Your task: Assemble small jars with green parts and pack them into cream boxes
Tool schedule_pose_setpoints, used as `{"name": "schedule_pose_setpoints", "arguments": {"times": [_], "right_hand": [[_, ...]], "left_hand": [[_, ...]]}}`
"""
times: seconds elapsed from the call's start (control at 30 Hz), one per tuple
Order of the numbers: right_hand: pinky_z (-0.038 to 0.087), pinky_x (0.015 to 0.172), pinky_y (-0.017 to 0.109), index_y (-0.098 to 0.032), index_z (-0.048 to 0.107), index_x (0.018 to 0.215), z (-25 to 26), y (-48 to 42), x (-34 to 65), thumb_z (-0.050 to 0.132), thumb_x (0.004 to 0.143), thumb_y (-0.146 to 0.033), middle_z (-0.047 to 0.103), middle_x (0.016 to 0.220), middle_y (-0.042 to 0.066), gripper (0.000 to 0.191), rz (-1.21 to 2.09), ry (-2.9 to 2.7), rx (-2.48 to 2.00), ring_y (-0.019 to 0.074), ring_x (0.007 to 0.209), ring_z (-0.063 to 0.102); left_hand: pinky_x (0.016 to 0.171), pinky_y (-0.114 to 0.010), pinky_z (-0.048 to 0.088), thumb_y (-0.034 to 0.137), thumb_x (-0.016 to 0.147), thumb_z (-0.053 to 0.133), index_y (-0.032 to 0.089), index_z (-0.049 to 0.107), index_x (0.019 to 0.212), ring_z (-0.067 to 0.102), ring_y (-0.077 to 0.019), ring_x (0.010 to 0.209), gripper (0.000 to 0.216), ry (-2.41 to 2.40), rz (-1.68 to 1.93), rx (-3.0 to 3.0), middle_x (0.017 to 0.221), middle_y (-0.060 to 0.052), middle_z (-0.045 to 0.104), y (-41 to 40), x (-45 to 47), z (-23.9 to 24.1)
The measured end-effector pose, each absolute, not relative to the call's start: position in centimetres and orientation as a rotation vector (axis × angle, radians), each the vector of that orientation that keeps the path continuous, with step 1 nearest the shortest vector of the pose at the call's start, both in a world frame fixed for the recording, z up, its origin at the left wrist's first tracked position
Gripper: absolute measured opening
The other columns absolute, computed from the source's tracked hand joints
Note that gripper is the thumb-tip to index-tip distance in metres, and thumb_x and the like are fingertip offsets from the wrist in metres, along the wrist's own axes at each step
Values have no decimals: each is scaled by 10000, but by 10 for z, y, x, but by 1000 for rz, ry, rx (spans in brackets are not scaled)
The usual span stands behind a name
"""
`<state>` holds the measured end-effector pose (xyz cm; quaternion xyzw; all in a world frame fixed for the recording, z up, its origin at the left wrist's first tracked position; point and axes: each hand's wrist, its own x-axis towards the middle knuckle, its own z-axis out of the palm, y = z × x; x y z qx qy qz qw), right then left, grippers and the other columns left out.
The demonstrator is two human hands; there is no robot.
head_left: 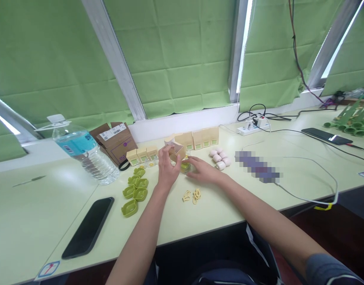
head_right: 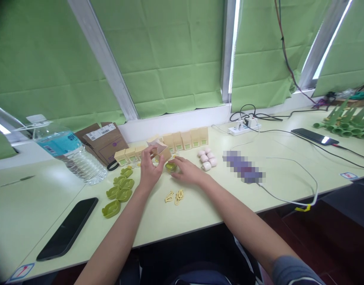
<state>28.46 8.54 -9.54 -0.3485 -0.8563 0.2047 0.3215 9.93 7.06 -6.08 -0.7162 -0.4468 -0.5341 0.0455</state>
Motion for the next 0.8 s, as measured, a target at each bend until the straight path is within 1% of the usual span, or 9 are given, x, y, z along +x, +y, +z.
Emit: {"name": "schedule_pose_setpoints", "arguments": {"times": [0.1,0.17,0.27,0.33,0.4,0.47,0.6,0.8], "right_hand": [[463,998,459,-227,582,1208,-90,86,287,654,879,-319,610,1276,125,349,517,-2193,-957,285,1171,597],[479,938,422,-229,586,1134,-88,86,289,682,854,-343,628,1209,108,317,514,-2159,-1003,271,1103,612],[483,851,371,-240,560,1108,-88,86,290,723,804,-353,631,1144,86,363,525,-2160,-1052,253,1006,621],[477,785,344,-244,534,1125,-90,86,290,735,781,-349,635,1096,77,412,538,-2180,-1069,246,938,620],[470,746,328,-241,503,1166,-91,86,289,718,786,-321,641,1079,78,444,568,-2202,-1054,243,902,618],[474,767,330,-236,458,1242,-92,86,288,667,815,-253,641,1127,91,476,610,-2222,-988,242,933,624],[473,895,371,-234,389,1346,-94,88,288,591,811,-112,597,1281,119,584,663,-2218,-891,254,1085,610],[472,976,421,-234,456,1326,-98,94,291,630,785,-104,595,1250,106,583,637,-2153,-918,257,1127,585]], "left_hand": [[969,-424,495,245,900,577,247,462,1263,535,-245,1139,381,-1376,-1622,-2159,1209,-106,535,71,99,-61],[960,-420,497,242,898,578,250,466,1260,533,-246,1140,379,-1382,-1614,-2154,1207,-104,536,70,99,-61],[955,-415,498,229,892,579,251,476,1243,537,-246,1145,366,-1386,-1597,-2166,1212,-100,532,70,99,-61],[952,-414,497,222,889,579,250,477,1238,540,-247,1144,365,-1378,-1584,-2175,1209,-100,532,70,100,-62],[956,-415,492,214,888,578,251,473,1237,542,-248,1143,366,-1365,-1576,-2181,1196,-98,537,71,100,-62],[968,-420,482,207,887,578,251,470,1230,540,-248,1141,362,-1352,-1558,-2196,1182,-94,544,70,100,-62],[982,-428,467,195,879,581,244,475,1213,533,-251,1144,354,-1357,-1511,-2225,1172,-92,537,70,101,-63],[991,-427,460,178,873,576,241,478,1211,530,-254,1152,357,-1388,-1498,-2224,1175,-93,532,71,99,-64]]}}
